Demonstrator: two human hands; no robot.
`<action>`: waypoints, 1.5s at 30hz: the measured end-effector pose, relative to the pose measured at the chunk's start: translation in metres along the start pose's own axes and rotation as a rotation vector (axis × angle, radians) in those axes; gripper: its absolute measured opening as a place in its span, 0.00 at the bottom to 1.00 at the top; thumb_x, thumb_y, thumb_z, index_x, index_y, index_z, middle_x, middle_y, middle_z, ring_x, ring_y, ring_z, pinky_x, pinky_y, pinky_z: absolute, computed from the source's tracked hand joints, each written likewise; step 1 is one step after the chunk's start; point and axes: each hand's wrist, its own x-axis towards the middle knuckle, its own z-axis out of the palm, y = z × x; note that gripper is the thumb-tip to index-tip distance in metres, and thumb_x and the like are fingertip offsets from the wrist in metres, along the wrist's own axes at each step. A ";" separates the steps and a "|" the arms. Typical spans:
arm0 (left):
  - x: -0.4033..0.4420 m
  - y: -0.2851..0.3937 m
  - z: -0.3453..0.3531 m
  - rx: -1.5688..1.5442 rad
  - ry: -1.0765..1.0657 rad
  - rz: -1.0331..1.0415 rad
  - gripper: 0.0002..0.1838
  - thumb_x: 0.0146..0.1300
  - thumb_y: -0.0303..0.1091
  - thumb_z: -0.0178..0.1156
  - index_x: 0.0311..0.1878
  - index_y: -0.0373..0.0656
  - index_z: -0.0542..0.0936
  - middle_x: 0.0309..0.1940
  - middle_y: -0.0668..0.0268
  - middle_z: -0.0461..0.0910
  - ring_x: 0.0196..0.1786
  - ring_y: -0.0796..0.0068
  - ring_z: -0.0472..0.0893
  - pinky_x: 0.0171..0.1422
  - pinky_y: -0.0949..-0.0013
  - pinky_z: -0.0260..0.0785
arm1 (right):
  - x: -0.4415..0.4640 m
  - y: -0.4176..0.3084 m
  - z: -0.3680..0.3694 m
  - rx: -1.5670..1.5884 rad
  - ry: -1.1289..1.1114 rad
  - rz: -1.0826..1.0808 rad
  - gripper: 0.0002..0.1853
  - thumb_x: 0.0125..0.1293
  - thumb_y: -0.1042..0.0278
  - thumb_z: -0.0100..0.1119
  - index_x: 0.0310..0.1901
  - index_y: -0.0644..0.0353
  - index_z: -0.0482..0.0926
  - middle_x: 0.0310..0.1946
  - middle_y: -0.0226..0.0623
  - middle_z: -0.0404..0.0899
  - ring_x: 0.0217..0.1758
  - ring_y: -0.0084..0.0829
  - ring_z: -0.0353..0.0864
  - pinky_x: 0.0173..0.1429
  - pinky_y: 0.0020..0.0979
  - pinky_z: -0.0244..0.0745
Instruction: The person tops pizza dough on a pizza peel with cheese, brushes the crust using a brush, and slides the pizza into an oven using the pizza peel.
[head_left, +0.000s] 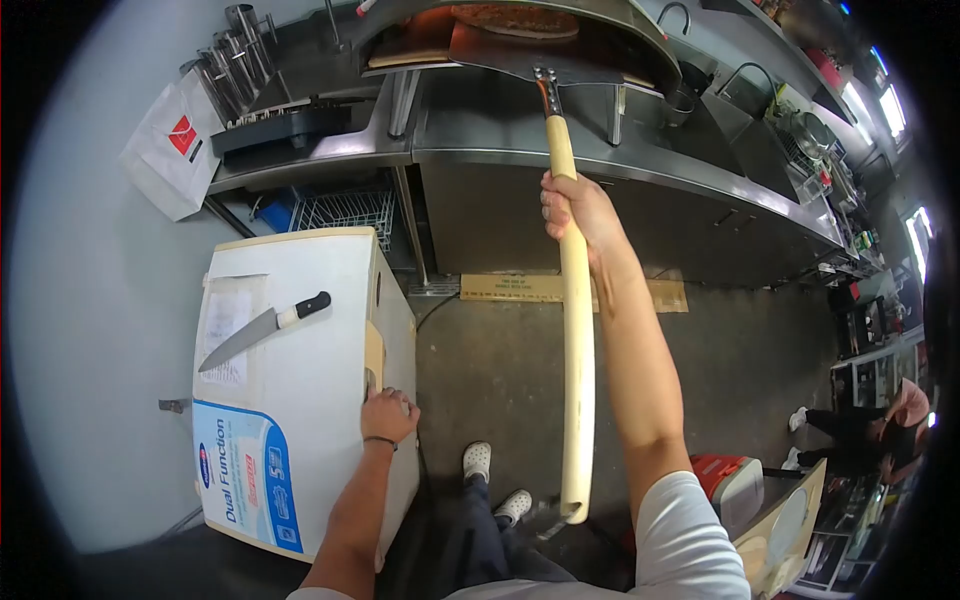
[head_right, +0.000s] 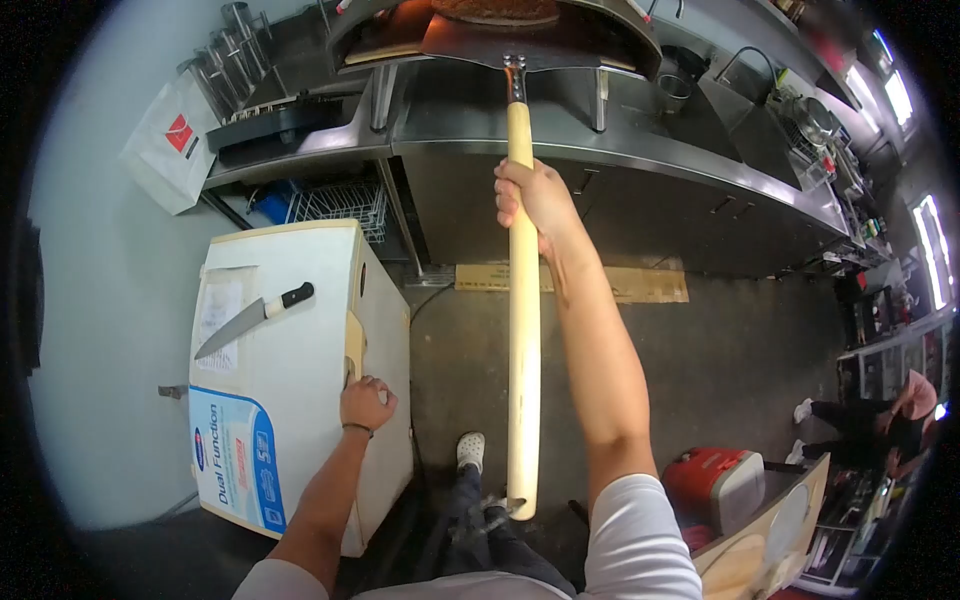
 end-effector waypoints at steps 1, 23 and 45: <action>0.001 -0.002 0.004 -0.003 0.002 -0.001 0.10 0.47 0.40 0.57 0.27 0.45 0.83 0.31 0.66 0.81 0.42 0.58 0.76 0.45 0.63 0.74 | -0.001 0.005 -0.004 -0.043 -0.001 -0.033 0.02 0.63 0.74 0.49 0.37 0.60 0.68 0.17 0.23 0.62 0.13 0.15 0.58 0.14 0.20 0.58; 0.001 -0.006 0.008 0.011 0.028 0.051 0.10 0.47 0.40 0.57 0.27 0.45 0.82 0.31 0.65 0.80 0.43 0.59 0.74 0.45 0.62 0.73 | 0.027 -0.004 0.004 -0.093 0.008 -0.028 0.06 0.62 0.72 0.53 0.37 0.61 0.66 0.18 0.28 0.67 0.13 0.19 0.63 0.16 0.23 0.62; 0.001 -0.003 0.003 0.007 -0.019 0.002 0.11 0.49 0.40 0.56 0.28 0.44 0.82 0.31 0.66 0.81 0.45 0.59 0.75 0.48 0.62 0.73 | -0.012 0.017 0.047 0.094 0.058 -0.042 0.07 0.63 0.70 0.53 0.36 0.59 0.66 0.15 0.25 0.64 0.12 0.17 0.61 0.15 0.22 0.58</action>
